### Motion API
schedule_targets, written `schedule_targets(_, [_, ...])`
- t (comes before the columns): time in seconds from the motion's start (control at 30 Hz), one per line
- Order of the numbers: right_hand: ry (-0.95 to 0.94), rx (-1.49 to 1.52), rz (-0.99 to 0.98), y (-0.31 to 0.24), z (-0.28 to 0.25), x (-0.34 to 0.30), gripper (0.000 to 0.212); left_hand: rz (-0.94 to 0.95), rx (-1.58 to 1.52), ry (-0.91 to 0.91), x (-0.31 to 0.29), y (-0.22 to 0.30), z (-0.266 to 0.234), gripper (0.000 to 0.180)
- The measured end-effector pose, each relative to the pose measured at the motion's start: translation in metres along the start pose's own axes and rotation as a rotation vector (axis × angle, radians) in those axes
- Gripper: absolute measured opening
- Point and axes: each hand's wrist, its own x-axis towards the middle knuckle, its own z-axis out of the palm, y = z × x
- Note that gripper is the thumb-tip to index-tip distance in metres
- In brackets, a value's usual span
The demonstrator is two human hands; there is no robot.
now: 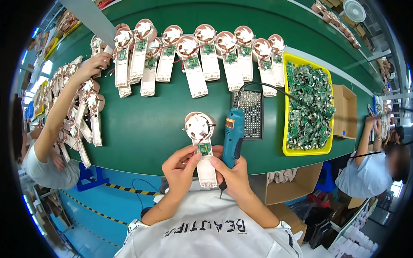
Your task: Assembling the internal components of handheld fans, including connecting wiring and securing parts using an electric screwdriver.
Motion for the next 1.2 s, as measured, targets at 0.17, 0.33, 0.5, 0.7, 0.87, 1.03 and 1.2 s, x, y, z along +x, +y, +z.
schedule_targets(0.17, [0.030, -0.091, 0.119, -0.006, -0.004, -0.005, 0.024, -0.091, 0.065, -0.027, -0.002, -0.001, -0.002, 0.013])
schedule_targets(0.33, [0.092, -0.075, 0.143, -0.007, -0.009, -0.004, 0.025, -0.233, 0.138, -0.130, 0.015, 0.010, -0.002, 0.012])
schedule_targets(0.5, [0.120, -0.107, 0.151, -0.012, -0.010, -0.005, 0.022, -0.212, 0.344, -0.242, 0.029, 0.024, 0.001, 0.014])
schedule_targets(0.7, [0.160, -0.213, 0.187, -0.016, -0.005, 0.001, 0.017, -0.362, 0.302, -0.254, 0.040, 0.019, -0.001, 0.011])
schedule_targets(0.87, [0.160, -0.241, 0.209, -0.019, -0.005, 0.001, 0.017, -0.316, 0.420, -0.239, 0.037, 0.028, 0.007, 0.010])
schedule_targets(1.03, [0.182, -0.260, 0.235, -0.017, -0.004, 0.000, 0.018, -0.282, 0.494, -0.226, 0.034, 0.032, 0.014, 0.010])
schedule_targets(1.2, [0.209, -0.292, 0.229, -0.016, -0.004, -0.001, 0.019, -0.254, 0.546, -0.205, 0.032, 0.034, 0.018, 0.010])
